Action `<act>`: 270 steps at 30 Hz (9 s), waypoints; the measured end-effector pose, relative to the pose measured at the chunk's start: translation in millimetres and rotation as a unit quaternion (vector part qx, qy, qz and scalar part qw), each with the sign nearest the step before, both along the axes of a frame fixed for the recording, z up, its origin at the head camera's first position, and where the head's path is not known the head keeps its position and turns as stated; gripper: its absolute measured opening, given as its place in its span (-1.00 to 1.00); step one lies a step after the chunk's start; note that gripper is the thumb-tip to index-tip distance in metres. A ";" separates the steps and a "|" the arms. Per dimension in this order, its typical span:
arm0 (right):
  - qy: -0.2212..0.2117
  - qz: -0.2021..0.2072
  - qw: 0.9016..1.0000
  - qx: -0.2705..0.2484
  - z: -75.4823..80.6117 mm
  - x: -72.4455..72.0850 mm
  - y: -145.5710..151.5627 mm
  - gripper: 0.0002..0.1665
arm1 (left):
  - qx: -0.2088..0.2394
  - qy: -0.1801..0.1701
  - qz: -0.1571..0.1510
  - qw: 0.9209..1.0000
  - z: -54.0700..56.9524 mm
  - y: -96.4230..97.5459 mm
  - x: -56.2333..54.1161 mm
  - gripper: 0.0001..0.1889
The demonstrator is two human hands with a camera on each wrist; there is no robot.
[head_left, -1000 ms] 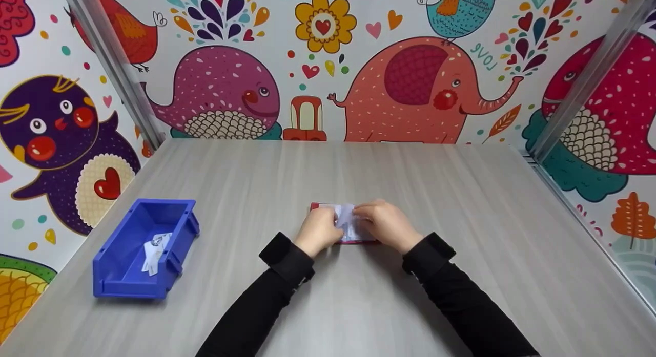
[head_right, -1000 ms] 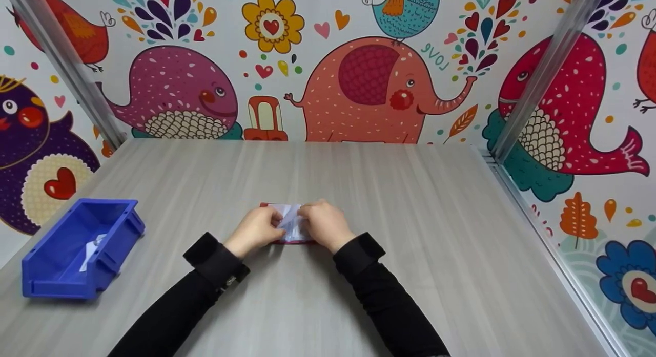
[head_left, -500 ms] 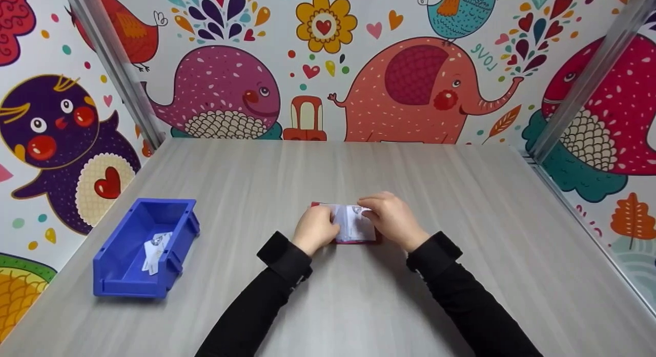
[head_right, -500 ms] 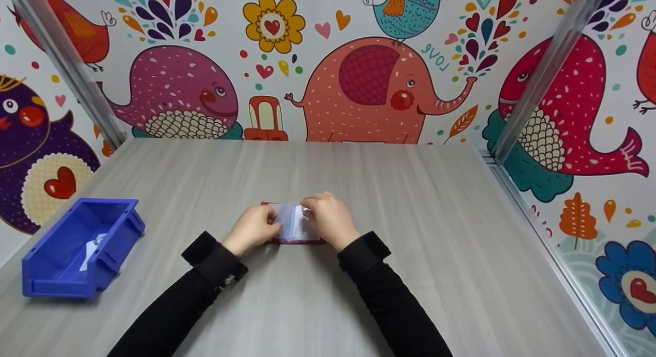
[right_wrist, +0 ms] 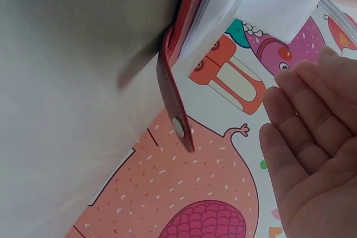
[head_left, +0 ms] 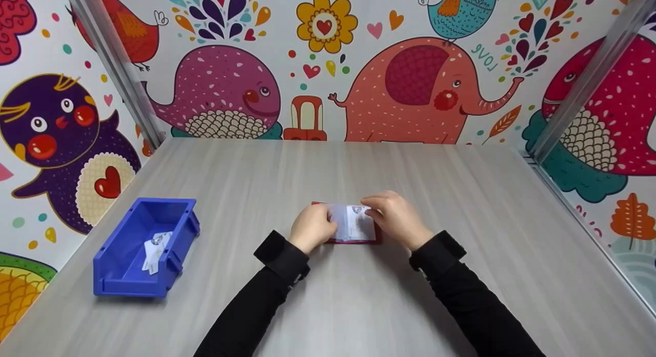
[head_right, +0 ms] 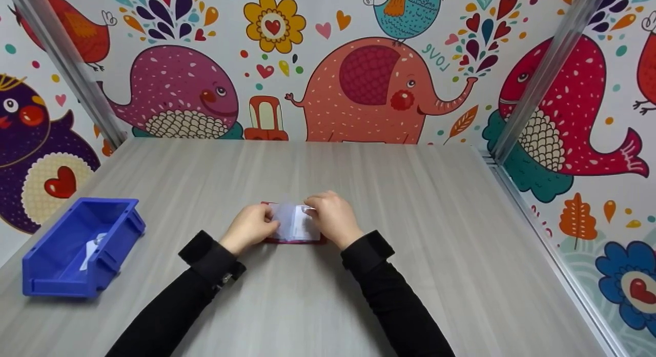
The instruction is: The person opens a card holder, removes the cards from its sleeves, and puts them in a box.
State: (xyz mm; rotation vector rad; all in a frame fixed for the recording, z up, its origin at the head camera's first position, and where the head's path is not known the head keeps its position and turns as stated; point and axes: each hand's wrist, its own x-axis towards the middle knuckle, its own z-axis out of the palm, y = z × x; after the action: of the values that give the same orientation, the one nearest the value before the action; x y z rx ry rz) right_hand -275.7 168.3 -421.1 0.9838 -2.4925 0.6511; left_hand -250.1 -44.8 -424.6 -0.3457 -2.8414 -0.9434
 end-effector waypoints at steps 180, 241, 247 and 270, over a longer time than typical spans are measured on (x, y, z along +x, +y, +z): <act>-0.109 -0.063 0.979 0.162 -12.4 -1.0 5.6 -0.80 | -0.005 -0.138 0.058 0.989 -2.7 40.7 -27.5 -0.78; -0.088 -0.076 0.973 0.197 -14.1 2.2 2.1 -0.84 | 0.227 -0.222 0.061 0.946 -6.7 14.2 -29.2 -0.80; -0.088 -0.075 0.974 0.195 -14.5 2.1 2.1 -0.84 | 0.253 -0.233 0.059 0.937 -7.8 12.9 -28.9 -0.79; -0.097 -0.081 0.974 0.189 -15.6 1.7 1.4 -0.82 | 0.273 -0.239 0.060 0.930 -9.2 9.4 -27.7 -0.86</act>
State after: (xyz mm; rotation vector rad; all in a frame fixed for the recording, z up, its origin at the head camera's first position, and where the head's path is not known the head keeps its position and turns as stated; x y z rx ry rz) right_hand -274.0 169.7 -436.7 0.8594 -2.9031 0.2324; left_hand -277.8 -35.4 -433.9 0.1422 -2.7565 -1.9404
